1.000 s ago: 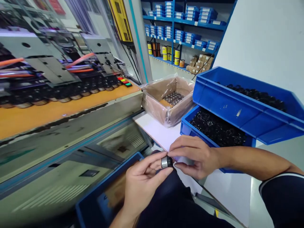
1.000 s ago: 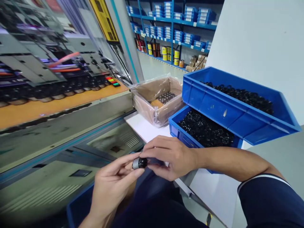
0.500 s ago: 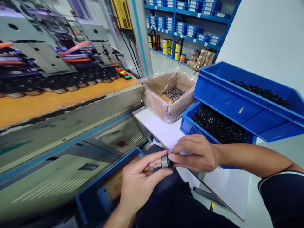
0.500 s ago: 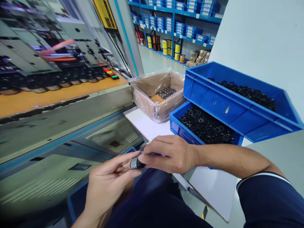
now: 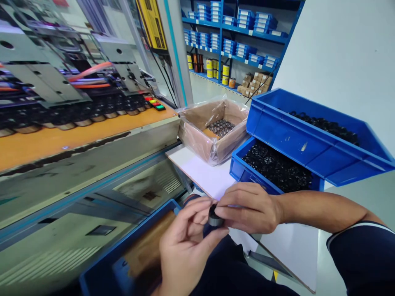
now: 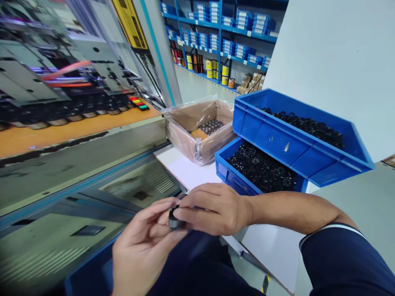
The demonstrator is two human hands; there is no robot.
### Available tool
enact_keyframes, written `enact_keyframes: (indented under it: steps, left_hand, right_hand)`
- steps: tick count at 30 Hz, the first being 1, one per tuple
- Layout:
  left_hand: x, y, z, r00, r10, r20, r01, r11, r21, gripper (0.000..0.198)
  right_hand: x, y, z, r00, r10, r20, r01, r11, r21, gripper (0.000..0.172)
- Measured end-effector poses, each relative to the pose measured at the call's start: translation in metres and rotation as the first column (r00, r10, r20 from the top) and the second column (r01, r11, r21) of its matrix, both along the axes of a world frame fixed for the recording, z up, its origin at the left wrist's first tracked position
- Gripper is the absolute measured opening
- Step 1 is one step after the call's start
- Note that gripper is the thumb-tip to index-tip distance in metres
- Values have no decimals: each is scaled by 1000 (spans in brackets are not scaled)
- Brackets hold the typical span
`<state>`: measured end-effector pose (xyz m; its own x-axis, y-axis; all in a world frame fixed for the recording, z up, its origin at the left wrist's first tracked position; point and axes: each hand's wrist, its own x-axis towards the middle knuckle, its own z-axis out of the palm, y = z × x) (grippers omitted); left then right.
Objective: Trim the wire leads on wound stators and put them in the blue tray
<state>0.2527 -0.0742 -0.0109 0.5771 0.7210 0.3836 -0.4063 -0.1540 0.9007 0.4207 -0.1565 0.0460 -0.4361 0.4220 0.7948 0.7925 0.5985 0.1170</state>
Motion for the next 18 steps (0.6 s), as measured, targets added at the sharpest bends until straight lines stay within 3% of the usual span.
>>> enact_keyframes:
  steps: [2, 4, 6, 8, 11, 13, 14, 16, 18]
  left_hand:
    - [-3, 9, 5, 996, 86, -1, -81, 950, 302, 37]
    - [-7, 18, 10, 991, 133, 9, -115, 826, 551, 29]
    - [-9, 22, 11, 985, 171, 28, -146, 732, 665, 25]
    - [-9, 20, 8, 978, 204, 51, -186, 723, 665, 27]
    - [-7, 13, -1, 981, 191, 27, -180, 856, 484, 28]
    - [-4, 7, -7, 996, 83, -24, -77, 975, 207, 24]
    - [-1, 5, -8, 1000, 3, -31, -2, 999, 40, 25]
    - [5, 2, -8, 990, -143, 13, 142, 959, -244, 28]
    - [10, 0, -6, 967, -238, 92, 255, 881, -399, 31]
  right_hand:
    - [-2, -2, 0, 997, 0, -80, -6, 997, -73, 15]
    - [-4, -4, -1, 990, -8, -139, -11, 991, -136, 14]
    - [-5, -5, -2, 985, -3, -171, -27, 985, -171, 14]
    - [-6, -6, -3, 984, 6, -180, -40, 981, -187, 14]
    - [-5, -4, -3, 984, 4, -179, -39, 981, -191, 15]
    - [-3, -2, -3, 985, -20, -169, -12, 983, -183, 16]
    - [-3, -1, -3, 986, -34, -163, 5, 984, -175, 15]
    - [-2, 0, -4, 987, -56, -151, 32, 987, -156, 13]
    - [-1, 0, -4, 985, -68, -158, 44, 988, -149, 12]
